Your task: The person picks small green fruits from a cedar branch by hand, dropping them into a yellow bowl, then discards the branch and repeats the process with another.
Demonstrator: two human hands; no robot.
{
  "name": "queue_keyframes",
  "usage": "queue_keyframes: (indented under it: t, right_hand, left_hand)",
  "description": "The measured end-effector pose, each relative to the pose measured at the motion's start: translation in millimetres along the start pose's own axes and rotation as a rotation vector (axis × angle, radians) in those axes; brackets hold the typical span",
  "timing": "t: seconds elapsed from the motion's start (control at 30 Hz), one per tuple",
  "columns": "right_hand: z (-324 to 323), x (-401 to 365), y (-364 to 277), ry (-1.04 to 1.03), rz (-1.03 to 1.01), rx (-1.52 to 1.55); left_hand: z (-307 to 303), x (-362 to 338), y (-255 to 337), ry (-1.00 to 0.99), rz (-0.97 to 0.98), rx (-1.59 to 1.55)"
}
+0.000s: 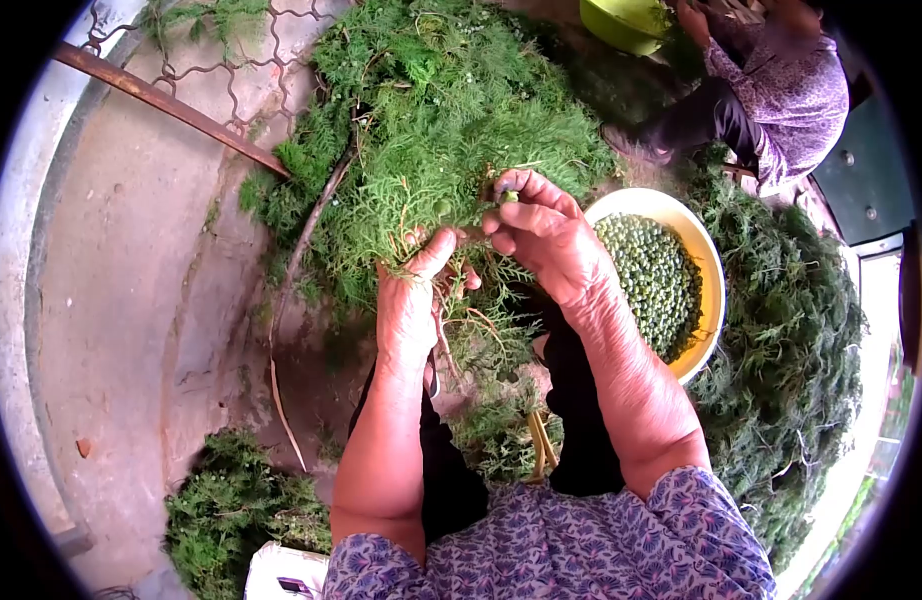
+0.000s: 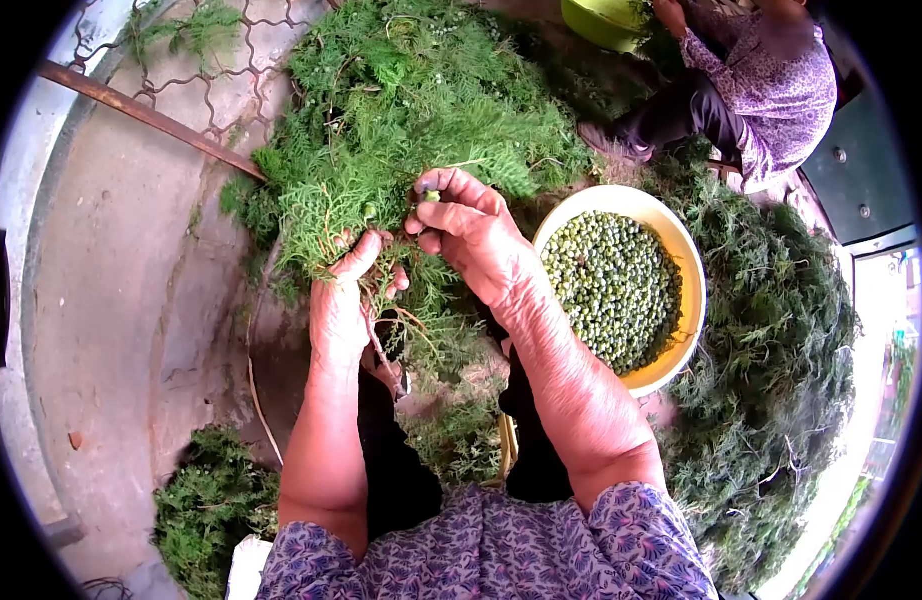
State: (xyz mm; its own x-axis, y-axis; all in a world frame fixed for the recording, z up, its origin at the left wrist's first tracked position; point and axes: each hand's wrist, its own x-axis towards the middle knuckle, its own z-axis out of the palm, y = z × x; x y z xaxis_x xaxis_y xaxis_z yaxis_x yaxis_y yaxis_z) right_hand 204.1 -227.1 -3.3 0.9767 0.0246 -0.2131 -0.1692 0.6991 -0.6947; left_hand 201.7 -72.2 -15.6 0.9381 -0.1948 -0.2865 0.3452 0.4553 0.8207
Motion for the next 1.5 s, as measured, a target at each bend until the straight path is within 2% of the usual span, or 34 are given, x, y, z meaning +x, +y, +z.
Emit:
queue_keyframes:
  t: [0.07,0.1,0.13,0.2,0.23,0.27,0.33,0.4,0.47,0.53,0.57,0.6,0.63,0.7,0.83,0.87,0.9,0.93,1.0,1.07,1.13,1.2,1.27,1.33,1.37,1.4,1.47,1.5]
  right_hand:
    - [-6.1,0.8,-1.0,-0.13,-0.025,-0.05]
    - [-1.1,-2.7,-2.0,-0.085,-0.072,-0.152]
    - [3.7,-6.1,-5.6,-0.062,-0.092,-0.32]
    - [9.6,-4.2,0.5,-0.049,-0.302,-0.734]
    - [6.9,-2.8,2.1,-0.029,-0.279,-0.904]
    - [5.8,-2.5,3.1,-0.048,-0.283,-0.93]
    - [3.6,-0.9,6.8,-0.071,-0.172,-0.891]
    - [2.7,0.7,11.9,-0.023,-0.169,-0.784]
    - [5.9,-0.9,11.4,0.022,-0.168,-0.675]
    - [17.3,-9.3,6.1,0.152,-0.006,-0.331]
    - [19.9,-7.4,6.9,0.292,-0.023,-0.304]
    - [5.9,-5.7,-0.6,0.216,-0.05,-0.181]
    - [-5.3,0.7,-8.2,0.238,-0.168,-0.232]
    - [-19.9,-1.5,-24.8,0.375,-0.254,-0.21]
    - [-79.7,-26.6,-56.3,0.492,-0.246,-0.379]
    - [-73.9,-53.1,-61.6,0.463,-0.325,-0.664]
    - [-116.8,-60.8,-64.3,0.445,-0.417,-1.136]
    - [-128.4,-64.1,-69.9,0.656,-0.317,-1.462]
    - [-177.4,-67.6,-61.8,0.834,-0.408,-1.676]
    - [-106.3,-81.4,-63.1,0.687,-0.208,-1.377]
    - [-47.9,-90.4,-35.7,0.415,-0.213,-1.1]
    - [-20.5,-89.5,-14.6,-0.002,-0.182,-1.103]
    - [3.7,-75.4,9.4,-0.109,-0.149,-1.256]
    - [5.3,-57.4,29.8,-0.111,-0.154,-1.23]
    - [13.0,-55.2,33.1,0.012,-0.001,-1.012]
    - [16.0,-48.7,38.0,0.012,-0.004,-1.013]
    - [17.5,-35.0,47.6,0.225,0.122,-0.326]
    - [23.1,-32.7,49.2,0.206,0.087,-0.173]
  left_hand:
    - [4.3,-2.6,2.8,0.013,0.042,0.014]
    - [4.0,-0.6,0.2,0.006,0.086,0.058]
    - [5.3,-1.0,-1.2,0.003,0.084,0.058]
    - [11.9,-4.1,-1.1,-0.013,0.14,0.117]
    - [12.3,-3.7,-3.1,-0.006,0.133,0.099]
    - [12.7,-3.4,-2.8,-0.01,0.127,0.099]
    - [11.6,-5.2,-0.7,-0.056,0.047,0.18]
    - [12.0,-6.2,-2.2,-0.036,0.003,0.164]
    - [11.5,-4.3,-6.1,-0.041,0.053,0.086]
    - [16.1,-6.5,2.3,-0.031,0.073,0.191]
    - [14.7,-5.9,-1.3,-0.007,0.105,0.137]
    - [12.6,-3.7,-6.6,0.012,0.142,0.081]
    - [7.0,-1.2,-9.5,0.012,0.148,0.077]
    - [-5.5,2.6,-9.3,0.005,0.076,0.014]
    - [-9.2,11.5,-4.6,0.012,0.136,-0.131]
    - [-12.2,12.8,-5.1,0.057,0.148,-0.155]
    - [-11.5,11.2,-3.0,0.089,0.152,-0.172]
    - [-11.0,9.0,-1.0,0.123,0.155,-0.189]
    - [-16.6,11.9,-3.8,0.146,0.146,-0.229]
    - [-16.1,13.3,-3.6,0.167,0.124,-0.261]
    - [-10.8,13.5,-1.0,0.244,0.266,-0.338]
    - [-11.5,14.0,-0.6,0.249,0.283,-0.337]
    - [-10.2,10.4,2.4,0.25,0.218,-0.337]
    - [-8.8,8.5,4.8,0.257,0.234,-0.319]
    - [-8.6,7.4,4.5,0.268,0.245,-0.302]
    - [-9.8,8.8,2.5,0.266,0.247,-0.303]
    - [-13.0,11.9,-4.1,0.309,0.338,-0.226]
    - [-12.7,10.0,-3.0,0.261,0.374,-0.2]
